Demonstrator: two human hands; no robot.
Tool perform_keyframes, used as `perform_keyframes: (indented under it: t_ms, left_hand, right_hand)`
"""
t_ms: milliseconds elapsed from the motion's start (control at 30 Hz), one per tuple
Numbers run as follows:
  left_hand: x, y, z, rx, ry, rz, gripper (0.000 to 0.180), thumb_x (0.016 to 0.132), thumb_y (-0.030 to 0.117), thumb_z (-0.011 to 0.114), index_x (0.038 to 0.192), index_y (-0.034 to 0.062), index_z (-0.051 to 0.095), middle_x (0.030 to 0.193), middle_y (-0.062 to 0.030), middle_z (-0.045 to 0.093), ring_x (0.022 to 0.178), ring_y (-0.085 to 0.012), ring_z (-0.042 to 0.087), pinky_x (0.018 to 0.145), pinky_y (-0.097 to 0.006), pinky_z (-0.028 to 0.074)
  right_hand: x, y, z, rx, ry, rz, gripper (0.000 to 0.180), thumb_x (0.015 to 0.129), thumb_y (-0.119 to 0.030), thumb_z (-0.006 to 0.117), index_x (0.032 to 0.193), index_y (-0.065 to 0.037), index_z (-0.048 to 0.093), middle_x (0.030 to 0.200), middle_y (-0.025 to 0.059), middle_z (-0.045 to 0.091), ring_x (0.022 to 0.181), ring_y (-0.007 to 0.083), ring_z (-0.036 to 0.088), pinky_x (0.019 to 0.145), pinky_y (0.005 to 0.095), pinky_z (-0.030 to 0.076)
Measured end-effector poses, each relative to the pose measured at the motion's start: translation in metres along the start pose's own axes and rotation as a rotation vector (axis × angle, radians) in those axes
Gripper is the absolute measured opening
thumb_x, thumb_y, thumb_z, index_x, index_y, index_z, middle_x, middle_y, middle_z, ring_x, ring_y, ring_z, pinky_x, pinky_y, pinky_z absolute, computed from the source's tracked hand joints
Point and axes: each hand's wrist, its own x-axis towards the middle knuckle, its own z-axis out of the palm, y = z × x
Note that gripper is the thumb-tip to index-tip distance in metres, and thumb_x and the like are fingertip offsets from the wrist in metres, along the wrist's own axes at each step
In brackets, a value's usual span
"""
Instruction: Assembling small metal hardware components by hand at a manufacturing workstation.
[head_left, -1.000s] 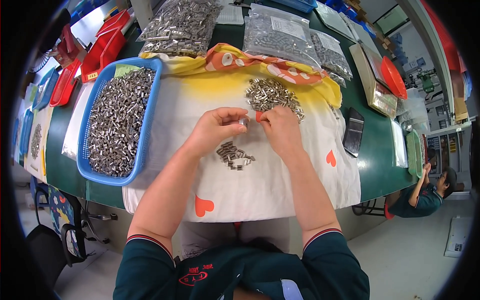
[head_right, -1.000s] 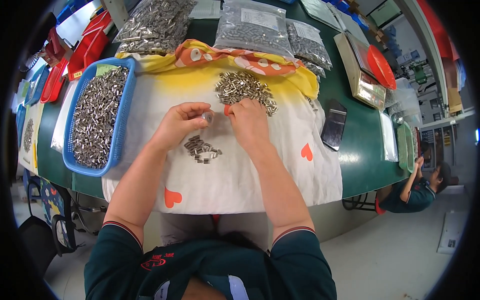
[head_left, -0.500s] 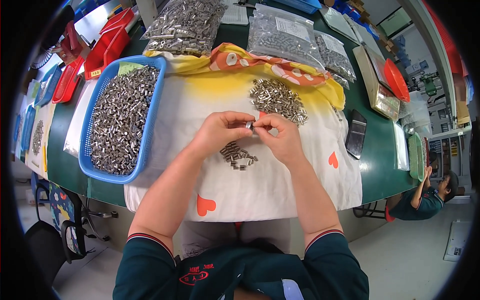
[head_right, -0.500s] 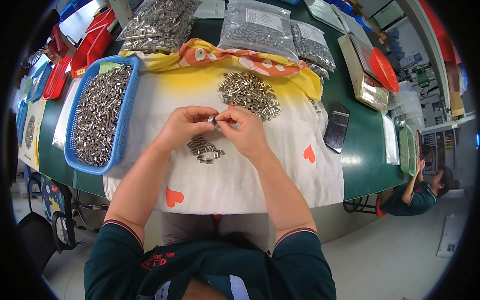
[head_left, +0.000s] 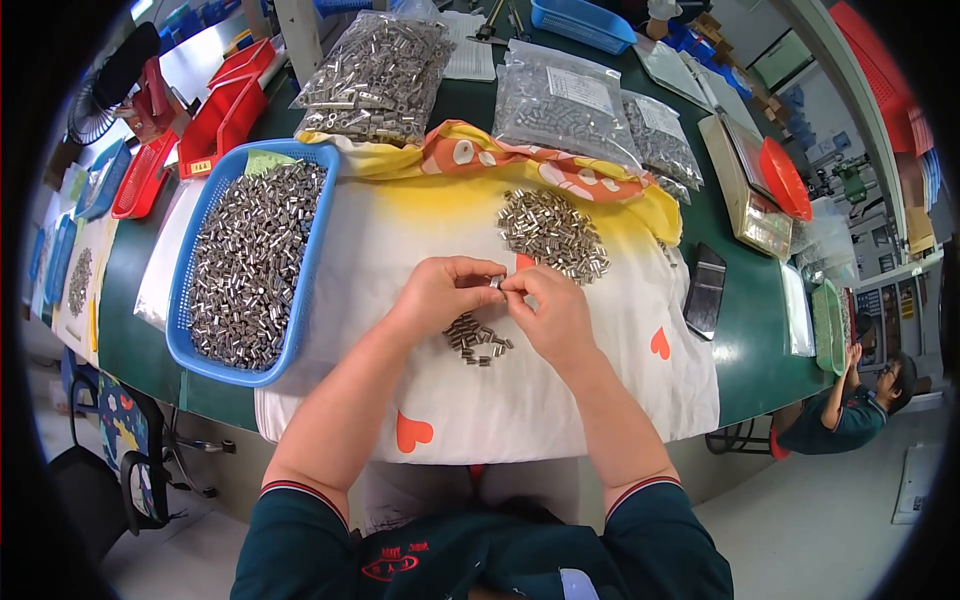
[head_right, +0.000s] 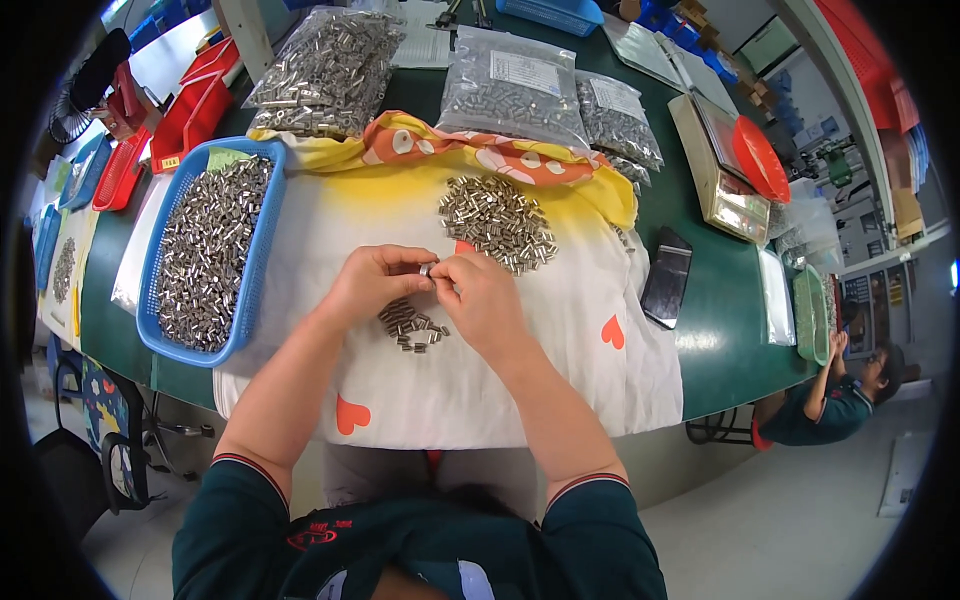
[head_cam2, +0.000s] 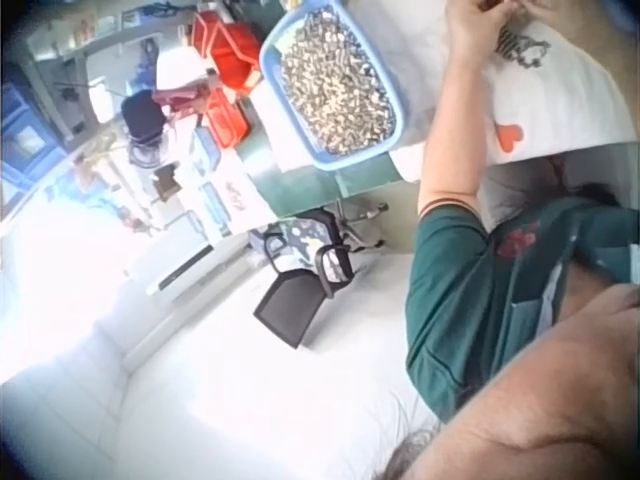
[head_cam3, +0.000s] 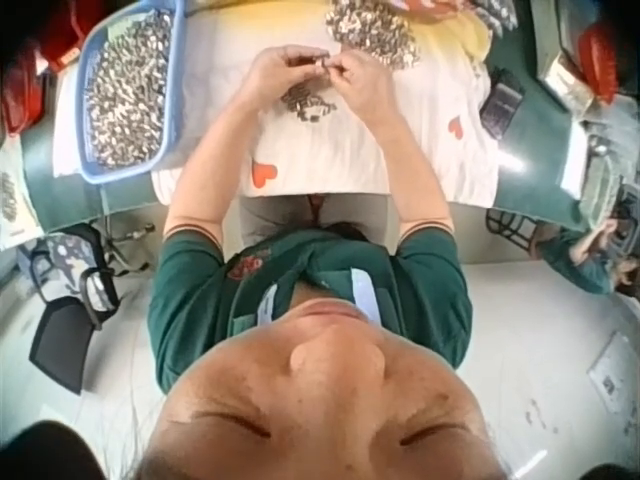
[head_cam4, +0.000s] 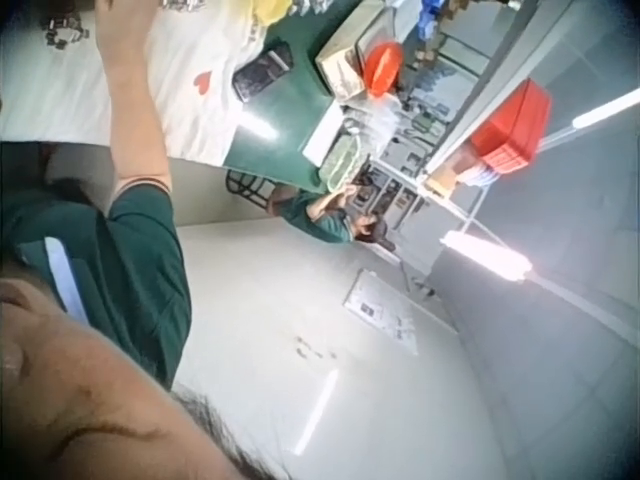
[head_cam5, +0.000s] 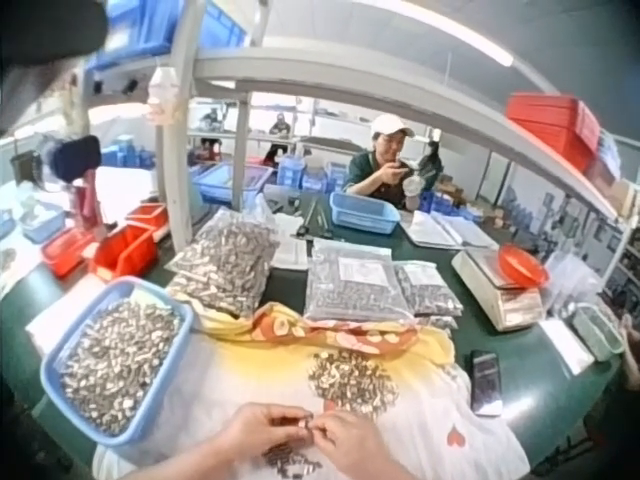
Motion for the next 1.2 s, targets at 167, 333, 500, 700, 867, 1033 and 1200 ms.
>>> perform_keyframes:
  t_ms: [167, 333, 500, 700, 867, 1033, 1200]
  left_hand:
    - [0.0, 0.003, -0.001, -0.071, -0.023, 0.008, 0.028, 0.074, 0.006, 0.066, 0.101, -0.0006, 0.06, 0.084, -0.0019, 0.063, 0.073, -0.0053, 0.055, 0.067, -0.019, 0.046]
    - [0.001, 0.002, -0.004, -0.099, -0.082, -0.024, 0.029, 0.073, 0.005, 0.067, 0.101, -0.0011, 0.06, 0.083, -0.0024, 0.062, 0.073, -0.0056, 0.055, 0.066, -0.019, 0.046]
    - [0.0, 0.005, -0.004, -0.056, -0.132, -0.027, 0.029, 0.073, 0.005, 0.067, 0.1, -0.001, 0.061, 0.081, -0.0018, 0.061, 0.073, -0.0058, 0.055, 0.066, -0.02, 0.046]
    - [-0.002, 0.005, -0.005, 0.009, -0.17, -0.039, 0.027, 0.073, 0.005, 0.066, 0.099, -0.0018, 0.061, 0.081, -0.0025, 0.061, 0.072, -0.0065, 0.055, 0.066, -0.02, 0.046]
    - [-0.001, 0.007, -0.003, -0.019, -0.171, -0.033, 0.027, 0.073, 0.006, 0.066, 0.098, -0.0011, 0.061, 0.081, -0.0023, 0.061, 0.072, -0.0067, 0.055, 0.067, -0.02, 0.046]
    - [0.0, 0.002, -0.004, -0.012, -0.179, -0.004, 0.026, 0.073, 0.005, 0.066, 0.098, -0.0008, 0.061, 0.081, -0.002, 0.061, 0.073, -0.0064, 0.055, 0.067, -0.02, 0.046]
    - [0.0, 0.0, -0.007, -0.028, -0.141, 0.002, 0.026, 0.074, 0.005, 0.065, 0.099, -0.0004, 0.061, 0.082, -0.0019, 0.061, 0.074, -0.0061, 0.055, 0.067, -0.02, 0.046]
  right_hand:
    - [0.001, -0.002, -0.005, 0.148, 0.018, 0.092, 0.009, 0.071, -0.003, 0.06, 0.08, -0.001, 0.061, 0.075, 0.0066, 0.061, 0.066, 0.0156, 0.057, 0.059, 0.0261, 0.044]
    - [0.005, 0.004, -0.012, 0.277, -0.162, 0.277, 0.009, 0.073, -0.005, 0.061, 0.081, -0.001, 0.062, 0.073, 0.0029, 0.061, 0.066, 0.0093, 0.054, 0.062, 0.024, 0.044]
    - [0.008, 0.009, -0.017, 0.319, -0.15, 0.322, 0.011, 0.074, -0.006, 0.061, 0.084, -0.002, 0.061, 0.076, 0.0023, 0.06, 0.067, 0.0078, 0.052, 0.063, 0.0226, 0.043]
    - [0.025, 0.019, -0.009, -0.106, 0.036, 0.216, 0.01, 0.072, -0.007, 0.06, 0.081, -0.005, 0.061, 0.075, 0.0064, 0.059, 0.07, 0.0179, 0.056, 0.066, 0.0284, 0.044]
    - [0.038, 0.035, 0.011, -0.477, 0.01, 0.021, 0.004, 0.068, -0.009, 0.059, 0.071, -0.008, 0.062, 0.075, 0.0087, 0.057, 0.073, 0.0256, 0.054, 0.068, 0.0372, 0.043]
    - [0.043, 0.037, 0.01, -0.538, -0.052, 0.058, 0.004, 0.066, -0.01, 0.06, 0.068, -0.009, 0.062, 0.072, 0.0085, 0.057, 0.071, 0.0262, 0.054, 0.068, 0.036, 0.044]
    - [0.036, 0.031, 0.008, -0.513, -0.038, 0.032, 0.004, 0.067, -0.01, 0.058, 0.066, -0.006, 0.06, 0.068, 0.01, 0.057, 0.069, 0.0273, 0.055, 0.065, 0.0375, 0.044]
